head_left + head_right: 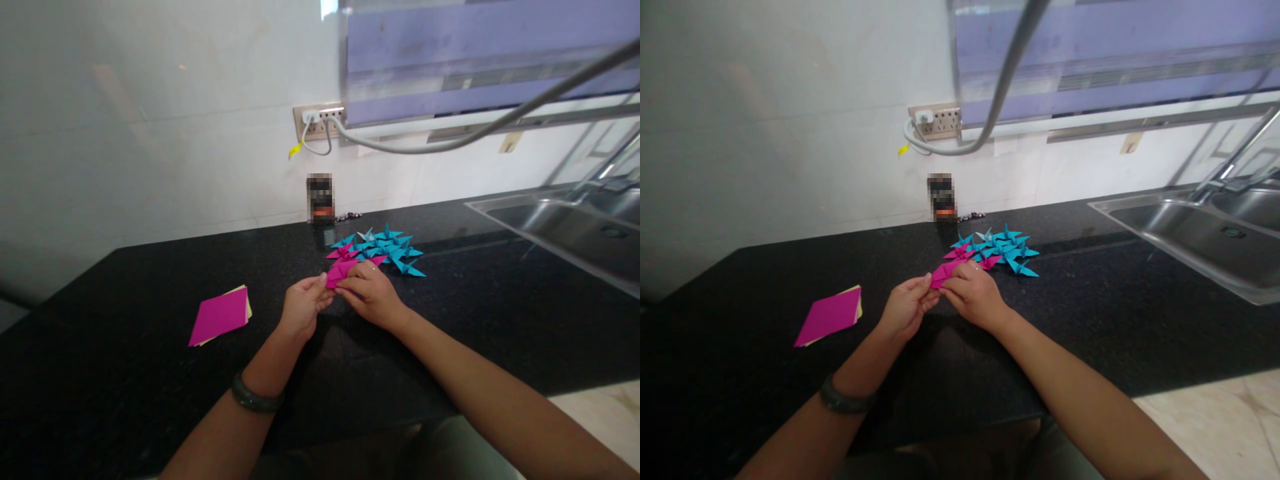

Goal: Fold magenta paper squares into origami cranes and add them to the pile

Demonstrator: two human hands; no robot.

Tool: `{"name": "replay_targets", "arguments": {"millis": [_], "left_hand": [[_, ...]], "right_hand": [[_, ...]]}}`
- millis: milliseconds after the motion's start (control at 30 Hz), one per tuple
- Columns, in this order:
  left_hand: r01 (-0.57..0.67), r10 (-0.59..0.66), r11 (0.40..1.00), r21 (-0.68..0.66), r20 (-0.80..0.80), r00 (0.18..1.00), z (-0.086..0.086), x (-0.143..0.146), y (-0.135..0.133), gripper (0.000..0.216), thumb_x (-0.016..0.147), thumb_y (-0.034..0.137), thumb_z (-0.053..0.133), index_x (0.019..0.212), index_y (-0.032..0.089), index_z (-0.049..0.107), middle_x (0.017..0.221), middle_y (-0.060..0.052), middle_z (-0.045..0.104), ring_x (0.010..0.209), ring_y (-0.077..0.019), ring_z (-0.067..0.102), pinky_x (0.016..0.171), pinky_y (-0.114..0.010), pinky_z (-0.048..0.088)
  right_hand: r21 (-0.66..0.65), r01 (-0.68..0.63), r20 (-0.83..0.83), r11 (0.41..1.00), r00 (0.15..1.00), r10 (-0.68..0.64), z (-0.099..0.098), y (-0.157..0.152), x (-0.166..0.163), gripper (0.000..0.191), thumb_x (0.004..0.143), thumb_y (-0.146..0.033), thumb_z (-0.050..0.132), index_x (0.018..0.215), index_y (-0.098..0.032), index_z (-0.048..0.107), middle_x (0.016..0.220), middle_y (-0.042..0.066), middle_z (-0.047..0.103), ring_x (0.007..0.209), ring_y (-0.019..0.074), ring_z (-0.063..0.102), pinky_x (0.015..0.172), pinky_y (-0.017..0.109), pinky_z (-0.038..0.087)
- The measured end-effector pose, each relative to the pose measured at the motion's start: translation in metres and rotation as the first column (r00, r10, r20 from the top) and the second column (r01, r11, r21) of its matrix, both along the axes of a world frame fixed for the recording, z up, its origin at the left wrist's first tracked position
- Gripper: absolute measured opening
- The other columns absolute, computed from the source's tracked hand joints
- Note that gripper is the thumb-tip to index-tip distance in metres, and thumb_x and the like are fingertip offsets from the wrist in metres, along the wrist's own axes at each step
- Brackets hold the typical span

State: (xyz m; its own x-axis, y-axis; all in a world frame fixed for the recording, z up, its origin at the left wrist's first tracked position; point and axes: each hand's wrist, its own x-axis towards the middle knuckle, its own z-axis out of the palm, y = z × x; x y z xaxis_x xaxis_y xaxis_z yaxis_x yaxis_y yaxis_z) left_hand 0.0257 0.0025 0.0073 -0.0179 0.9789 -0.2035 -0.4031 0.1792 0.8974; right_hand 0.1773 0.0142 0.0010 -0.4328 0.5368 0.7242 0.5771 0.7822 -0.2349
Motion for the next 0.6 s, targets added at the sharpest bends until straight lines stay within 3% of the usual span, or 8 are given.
{"name": "replay_targets", "arguments": {"millis": [267,600], "left_hand": [[-0.044,0.044,0.999,0.025,-0.007,0.999,-0.001,0.002,0.0,0.029,0.057,0.035,0.075,0.068,0.011,0.062,0.058,-0.003,0.065,0.054,-0.0097,0.061,0.051,-0.018,0.044],[-0.072,0.074,0.996,0.054,-0.032,0.997,-0.005,0.006,0.001,0.031,0.059,0.038,0.074,0.067,0.011,0.061,0.056,-0.003,0.065,0.055,-0.0106,0.061,0.053,-0.019,0.045]], "right_hand": [[-0.111,0.066,-0.241,0.992,0.966,-0.091,-0.002,-0.006,-0.014,0.016,0.08,-0.018,0.049,0.067,-0.018,0.059,0.068,0.004,0.056,0.07,0.0154,0.051,0.065,0.028,0.042],[-0.299,0.11,-0.369,0.948,0.903,-0.222,-0.004,-0.008,-0.021,0.012,0.073,-0.016,0.053,0.062,-0.018,0.052,0.063,0.001,0.05,0.059,0.012,0.047,0.054,0.023,0.038]]}}
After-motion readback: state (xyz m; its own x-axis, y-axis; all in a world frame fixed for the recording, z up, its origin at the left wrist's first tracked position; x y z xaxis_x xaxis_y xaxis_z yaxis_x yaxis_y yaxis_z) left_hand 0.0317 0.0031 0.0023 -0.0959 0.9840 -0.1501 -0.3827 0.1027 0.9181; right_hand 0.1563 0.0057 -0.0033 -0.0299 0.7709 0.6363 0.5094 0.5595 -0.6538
